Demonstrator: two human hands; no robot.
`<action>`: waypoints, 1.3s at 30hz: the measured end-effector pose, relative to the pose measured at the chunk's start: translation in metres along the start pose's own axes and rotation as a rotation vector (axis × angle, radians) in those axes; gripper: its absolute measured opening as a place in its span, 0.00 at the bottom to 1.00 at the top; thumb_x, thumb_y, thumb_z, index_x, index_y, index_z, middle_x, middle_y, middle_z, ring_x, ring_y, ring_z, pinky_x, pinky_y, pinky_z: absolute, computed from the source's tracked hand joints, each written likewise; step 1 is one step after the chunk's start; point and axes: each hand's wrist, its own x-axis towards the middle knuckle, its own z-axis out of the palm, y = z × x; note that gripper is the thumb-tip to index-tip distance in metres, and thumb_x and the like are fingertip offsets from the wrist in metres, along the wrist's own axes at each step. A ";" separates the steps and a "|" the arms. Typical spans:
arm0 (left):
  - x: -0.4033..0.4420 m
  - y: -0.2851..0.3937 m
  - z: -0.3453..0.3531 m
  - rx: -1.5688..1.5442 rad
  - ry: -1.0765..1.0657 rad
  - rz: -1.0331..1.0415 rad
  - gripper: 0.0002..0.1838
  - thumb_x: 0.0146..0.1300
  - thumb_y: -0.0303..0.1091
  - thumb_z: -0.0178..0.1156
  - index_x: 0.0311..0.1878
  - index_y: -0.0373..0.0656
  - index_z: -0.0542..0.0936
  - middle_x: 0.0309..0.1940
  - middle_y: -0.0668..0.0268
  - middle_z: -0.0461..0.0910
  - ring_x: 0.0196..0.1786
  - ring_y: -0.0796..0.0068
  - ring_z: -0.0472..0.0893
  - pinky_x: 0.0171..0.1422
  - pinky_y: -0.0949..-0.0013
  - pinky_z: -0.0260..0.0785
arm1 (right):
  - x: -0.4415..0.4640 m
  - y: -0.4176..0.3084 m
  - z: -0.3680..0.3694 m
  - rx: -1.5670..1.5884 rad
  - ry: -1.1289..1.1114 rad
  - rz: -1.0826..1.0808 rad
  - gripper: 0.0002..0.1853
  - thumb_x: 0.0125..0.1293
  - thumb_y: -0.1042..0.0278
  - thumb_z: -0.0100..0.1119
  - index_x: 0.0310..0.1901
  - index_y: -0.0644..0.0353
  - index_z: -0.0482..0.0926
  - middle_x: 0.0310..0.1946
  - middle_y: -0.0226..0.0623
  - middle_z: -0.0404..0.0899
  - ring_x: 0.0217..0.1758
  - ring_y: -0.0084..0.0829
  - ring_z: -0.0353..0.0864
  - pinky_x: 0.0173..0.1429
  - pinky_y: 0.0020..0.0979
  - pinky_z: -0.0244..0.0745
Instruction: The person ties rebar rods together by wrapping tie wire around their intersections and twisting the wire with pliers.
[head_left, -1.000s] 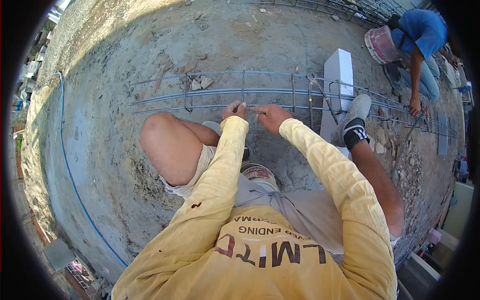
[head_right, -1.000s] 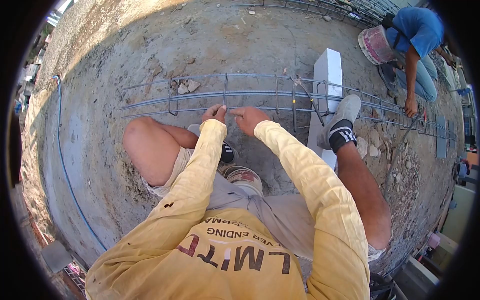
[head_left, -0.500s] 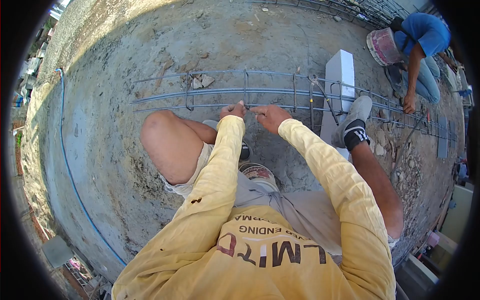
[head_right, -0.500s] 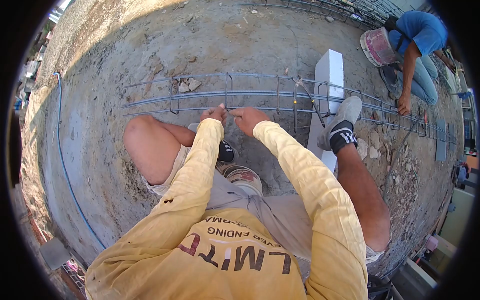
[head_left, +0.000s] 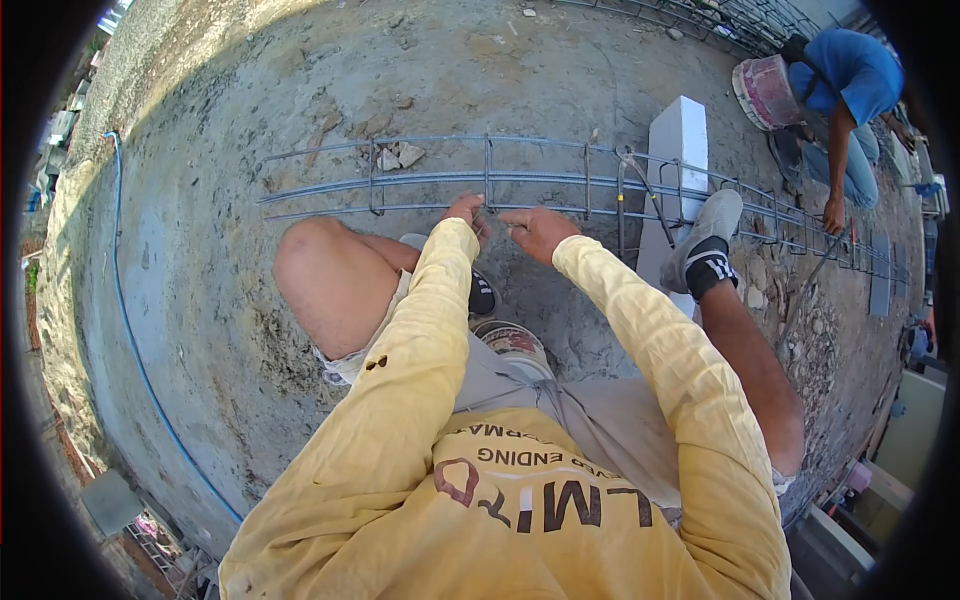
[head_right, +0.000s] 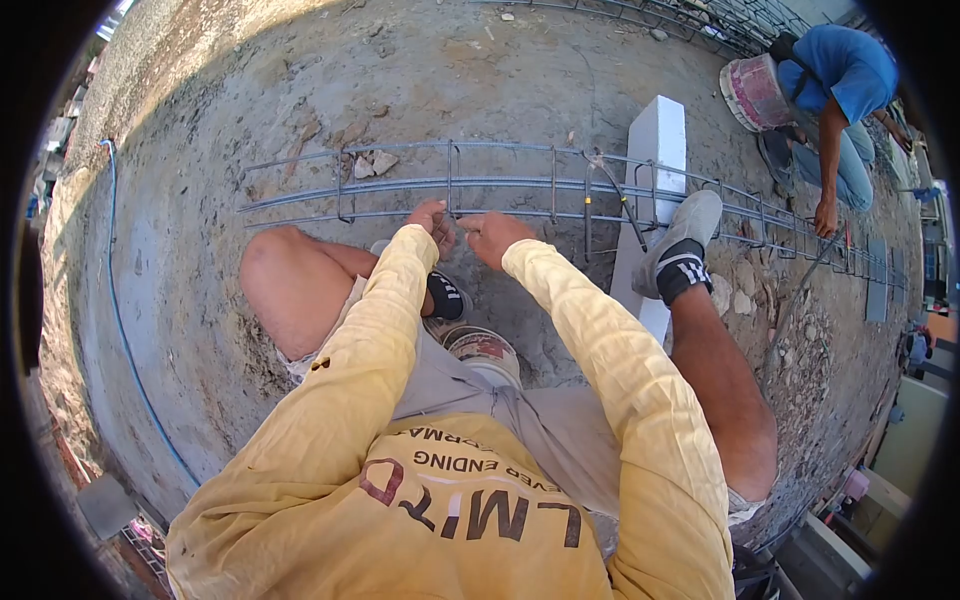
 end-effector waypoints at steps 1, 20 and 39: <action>0.001 -0.001 0.000 0.050 -0.007 0.014 0.10 0.57 0.43 0.65 0.42 0.58 0.80 0.30 0.73 0.73 0.35 0.73 0.73 0.43 0.58 0.70 | 0.000 0.000 0.001 -0.015 0.004 -0.001 0.22 0.66 0.62 0.50 0.62 0.50 0.76 0.54 0.49 0.81 0.59 0.48 0.79 0.65 0.40 0.70; 0.011 -0.011 -0.039 0.802 -0.044 0.324 0.14 0.63 0.44 0.58 0.44 0.45 0.81 0.37 0.64 0.81 0.42 0.70 0.80 0.42 0.61 0.76 | -0.028 -0.003 0.026 -0.071 0.114 0.009 0.22 0.69 0.63 0.47 0.64 0.48 0.74 0.59 0.44 0.78 0.61 0.49 0.76 0.67 0.43 0.68; -0.047 0.025 -0.022 0.352 -0.230 -0.150 0.06 0.65 0.35 0.58 0.33 0.47 0.77 0.19 0.76 0.75 0.19 0.82 0.72 0.25 0.73 0.73 | -0.026 0.003 0.049 -0.423 0.003 -0.057 0.24 0.72 0.63 0.42 0.69 0.47 0.67 0.49 0.47 0.83 0.53 0.47 0.81 0.58 0.44 0.74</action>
